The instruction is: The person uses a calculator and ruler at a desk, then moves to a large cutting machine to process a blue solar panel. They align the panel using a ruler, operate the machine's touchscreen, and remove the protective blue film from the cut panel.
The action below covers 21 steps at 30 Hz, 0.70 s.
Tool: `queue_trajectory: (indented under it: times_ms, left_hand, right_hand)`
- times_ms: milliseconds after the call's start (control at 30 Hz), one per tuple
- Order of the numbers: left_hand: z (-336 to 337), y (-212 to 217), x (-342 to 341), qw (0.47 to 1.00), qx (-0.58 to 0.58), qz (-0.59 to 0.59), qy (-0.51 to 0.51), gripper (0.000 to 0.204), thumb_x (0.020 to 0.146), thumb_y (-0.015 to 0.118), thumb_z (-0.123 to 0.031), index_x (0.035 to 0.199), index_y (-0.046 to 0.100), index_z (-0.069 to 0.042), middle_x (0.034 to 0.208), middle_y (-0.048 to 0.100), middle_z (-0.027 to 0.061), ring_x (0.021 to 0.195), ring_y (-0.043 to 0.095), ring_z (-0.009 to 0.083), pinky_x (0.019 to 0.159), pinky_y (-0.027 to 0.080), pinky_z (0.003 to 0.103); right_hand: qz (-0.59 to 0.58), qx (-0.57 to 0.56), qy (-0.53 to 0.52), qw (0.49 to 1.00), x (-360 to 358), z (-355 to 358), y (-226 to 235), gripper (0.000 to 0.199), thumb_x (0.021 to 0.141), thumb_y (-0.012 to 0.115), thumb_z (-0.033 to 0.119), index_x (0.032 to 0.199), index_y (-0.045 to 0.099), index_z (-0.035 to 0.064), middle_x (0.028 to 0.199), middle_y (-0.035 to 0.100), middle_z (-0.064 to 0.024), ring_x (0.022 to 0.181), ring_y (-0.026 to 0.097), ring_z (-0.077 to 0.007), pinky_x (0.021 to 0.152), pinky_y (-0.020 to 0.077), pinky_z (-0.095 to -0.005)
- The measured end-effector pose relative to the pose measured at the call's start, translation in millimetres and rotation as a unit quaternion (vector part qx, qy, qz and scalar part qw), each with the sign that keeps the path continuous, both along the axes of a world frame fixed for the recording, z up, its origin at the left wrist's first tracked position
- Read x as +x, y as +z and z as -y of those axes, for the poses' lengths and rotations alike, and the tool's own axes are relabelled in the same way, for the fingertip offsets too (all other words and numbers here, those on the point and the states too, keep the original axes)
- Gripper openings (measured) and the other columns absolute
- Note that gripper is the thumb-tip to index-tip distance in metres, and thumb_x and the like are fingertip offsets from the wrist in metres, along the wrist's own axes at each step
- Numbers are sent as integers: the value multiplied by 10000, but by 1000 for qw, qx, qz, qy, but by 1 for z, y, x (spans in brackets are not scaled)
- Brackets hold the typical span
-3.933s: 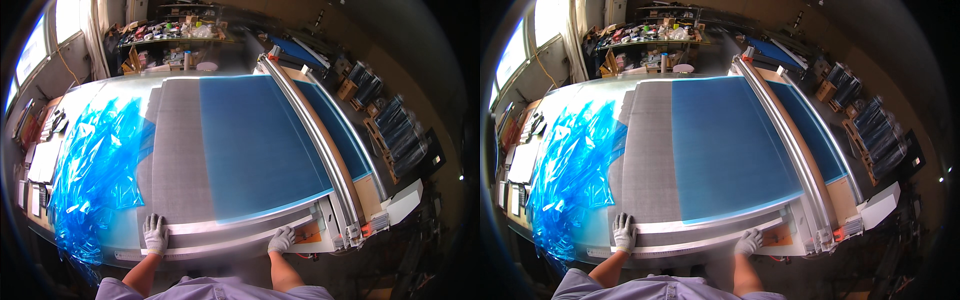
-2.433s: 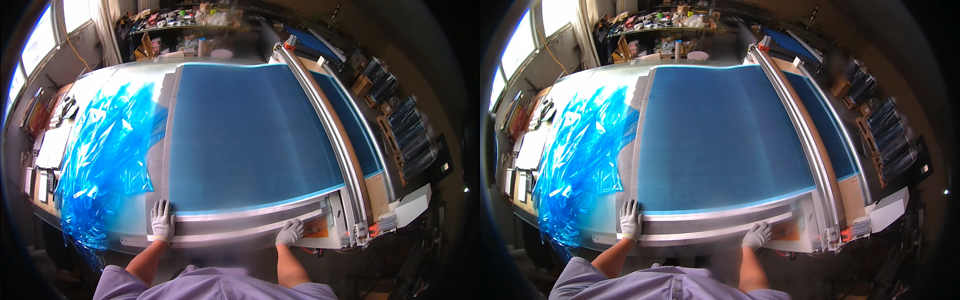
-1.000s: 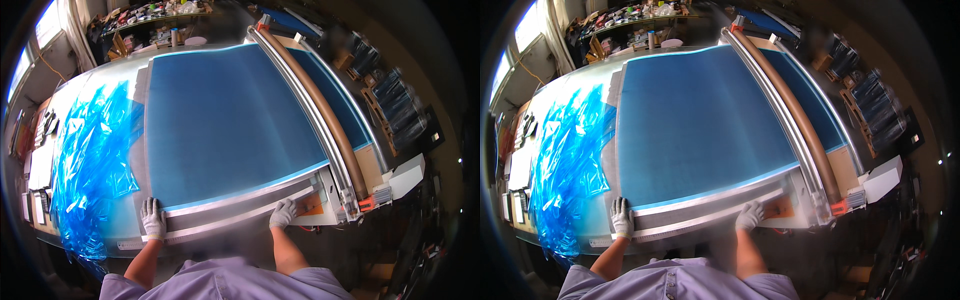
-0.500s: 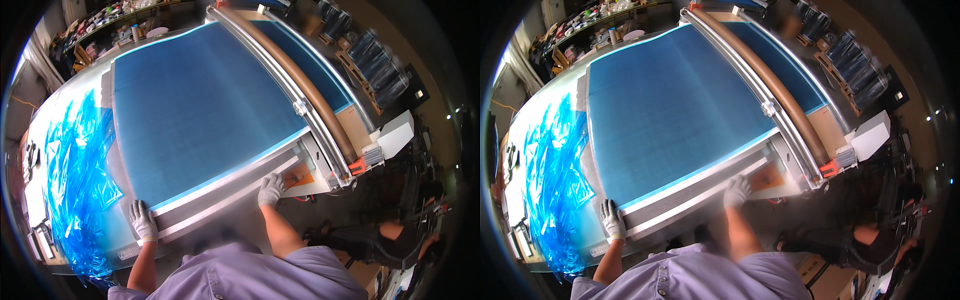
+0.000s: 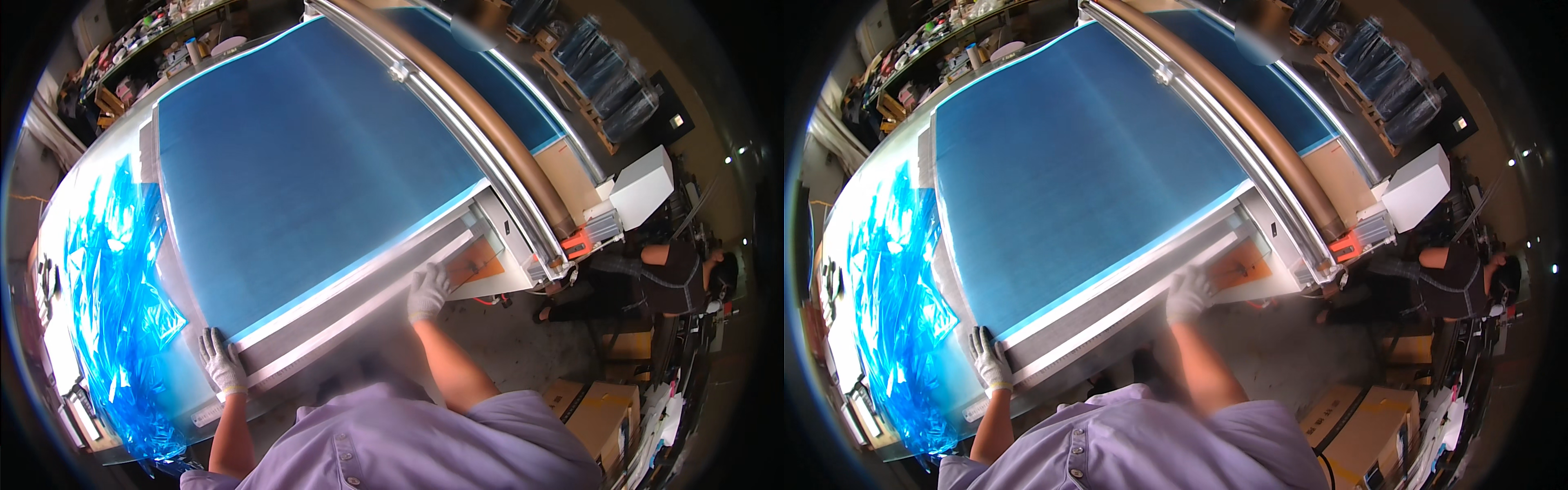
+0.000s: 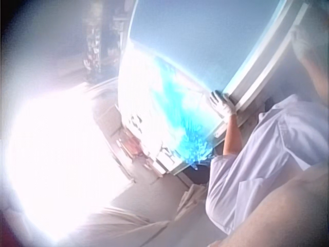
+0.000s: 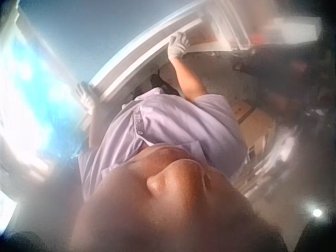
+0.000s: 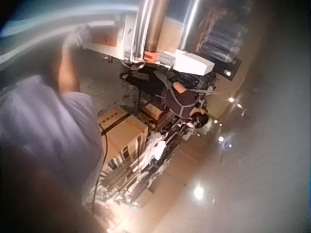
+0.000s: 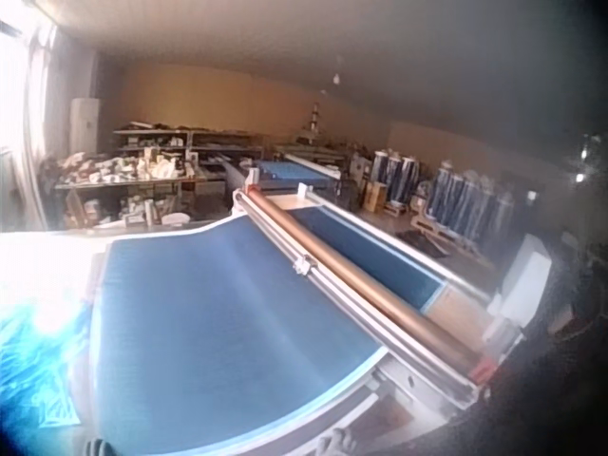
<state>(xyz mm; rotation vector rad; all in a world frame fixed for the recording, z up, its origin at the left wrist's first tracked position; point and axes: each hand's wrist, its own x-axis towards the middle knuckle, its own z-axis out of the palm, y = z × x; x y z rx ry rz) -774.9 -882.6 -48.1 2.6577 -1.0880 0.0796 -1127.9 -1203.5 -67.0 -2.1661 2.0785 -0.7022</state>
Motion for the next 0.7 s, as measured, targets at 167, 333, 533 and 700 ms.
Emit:
queue_trajectory:
  times_ms: [167,333,533,700]
  left_hand:
    - [0,2,1,1000,15,-6,-1,531,968,537,-172,1479,457,-48,1565,395,176,1460,314,411,1208,263,490]
    - [0,4,0,1000,18,-17,18,517,999,501,-175,1499,437,-59,1569,385,187,1467,310,403,1205,272,471]
    - [13,9,-26,996,1,0,87,537,1027,483,-230,1536,387,-88,1592,339,201,1462,327,404,1190,287,466]
    - [29,-1,-46,999,-23,19,40,525,1010,494,-195,1505,412,-43,1569,371,200,1467,317,401,1198,267,518]
  right_hand:
    - [148,-61,-118,980,-27,58,-6,427,962,625,315,1298,554,62,1302,572,-178,1214,513,-394,998,417,-519]
    - [142,-91,-158,973,-46,177,33,649,918,652,496,1393,507,80,1361,549,-199,1264,498,-399,1036,420,-501]
    - [72,-2,-211,975,-31,235,20,828,834,672,654,1436,471,124,1407,499,-199,1333,458,-371,1079,422,-471]
    - [-17,7,-236,971,-32,264,-11,828,775,699,708,1375,541,159,1342,550,-165,1239,533,-373,1014,446,-503]
